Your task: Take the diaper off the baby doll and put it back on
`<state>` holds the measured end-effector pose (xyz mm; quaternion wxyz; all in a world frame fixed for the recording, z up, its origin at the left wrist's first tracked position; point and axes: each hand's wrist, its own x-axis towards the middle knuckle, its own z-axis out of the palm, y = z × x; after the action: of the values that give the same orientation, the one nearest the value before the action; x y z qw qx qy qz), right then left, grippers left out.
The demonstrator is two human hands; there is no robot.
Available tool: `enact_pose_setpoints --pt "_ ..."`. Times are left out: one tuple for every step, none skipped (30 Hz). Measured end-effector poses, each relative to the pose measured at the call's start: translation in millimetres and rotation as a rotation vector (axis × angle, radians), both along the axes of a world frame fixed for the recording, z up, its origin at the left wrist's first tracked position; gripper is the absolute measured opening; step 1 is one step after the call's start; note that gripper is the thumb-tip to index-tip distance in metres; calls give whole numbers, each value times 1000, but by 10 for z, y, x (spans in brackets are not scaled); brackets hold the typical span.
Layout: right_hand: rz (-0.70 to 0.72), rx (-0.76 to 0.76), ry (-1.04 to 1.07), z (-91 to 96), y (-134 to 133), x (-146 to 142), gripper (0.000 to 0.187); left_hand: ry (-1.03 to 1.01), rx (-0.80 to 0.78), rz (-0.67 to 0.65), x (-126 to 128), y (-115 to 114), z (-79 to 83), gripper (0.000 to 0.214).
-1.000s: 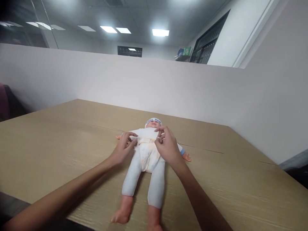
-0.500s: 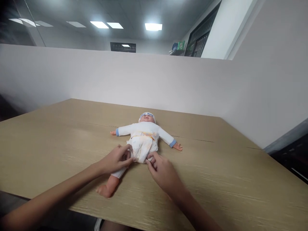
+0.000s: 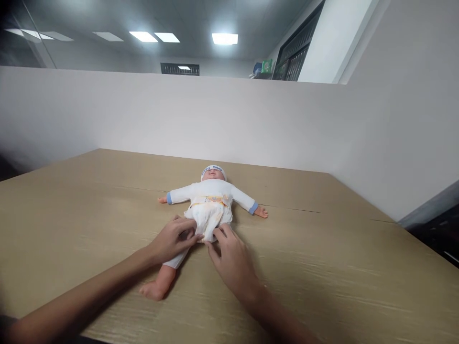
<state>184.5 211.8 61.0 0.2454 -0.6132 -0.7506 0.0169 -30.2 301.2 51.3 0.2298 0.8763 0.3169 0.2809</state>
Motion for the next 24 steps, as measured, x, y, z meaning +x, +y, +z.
enact_pose_setpoints --pt "5 2 24 0 0 6 10 -22 10 1 0 4 -8 38" --pt "12 2 50 1 -5 10 10 -48 14 2 -2 7 -16 36" --pt "17 -1 77 4 -12 14 9 -76 13 2 -4 8 -22 33" --pt "24 -5 100 7 -21 16 9 -101 7 0 -8 6 -27 31" --pt "29 -12 120 10 -29 18 8 -117 -3 -7 -12 3 -30 30" --pt "34 -22 136 11 -35 18 7 -127 -11 -13 -16 -3 -30 29" --pt "36 -30 148 9 -39 17 6 -133 -17 -17 -20 -10 -27 28" --pt "36 -37 154 5 -41 16 5 -136 -24 -21 -22 -18 -21 27" --pt "33 -41 156 -2 -40 14 6 -135 -33 -22 -23 -25 -11 26" --pt "27 -43 154 -11 -38 12 7 -133 -42 -23 -22 -33 0 24" --pt "16 -42 151 -21 -34 11 9 -131 -51 -23 -21 -40 12 22" --pt "2 -40 149 -32 -30 10 10 -130 -59 -21 -20 -46 25 21" --pt "-15 -38 153 -42 -25 9 13 -128 -65 -20 -19 -51 37 21" --pt "-37 -36 167 -50 -21 9 15 -125 -69 -22 -19 -54 46 21" --pt "-59 -37 190 -57 -17 8 16 -120 -73 -27 -21 -56 52 23" --pt "-80 -42 219 -61 -13 8 17 -115 -78 -31 -23 -56 53 25" --pt "-99 -51 253 -64 -8 9 19 -110 -84 -29 -25 -56 49 27" --pt "-116 -65 286 -66 -4 10 20 -110 -95 -16 -27 -55 40 28" --pt "-132 -80 318 -68 2 12 21 -117 -110 7 -28 -54 26 28" --pt "-147 -91 350 -70 10 16 22 -135 -132 35 -27 -53 9 28" --pt "-159 -97 386 -72 18 24 24 -163 -164 62 -23 -52 -10 27" --pt "-170 -98 424 -73 28 34 26 -199 -208 81 -16 -49 -29 28" --pt "-176 -92 462 -73 37 47 27 -242 -261 89 -8 -44 -49 29" --pt "-179 -80 496 -71 46 63 28 -292 -320 89 3 -37 -67 30"
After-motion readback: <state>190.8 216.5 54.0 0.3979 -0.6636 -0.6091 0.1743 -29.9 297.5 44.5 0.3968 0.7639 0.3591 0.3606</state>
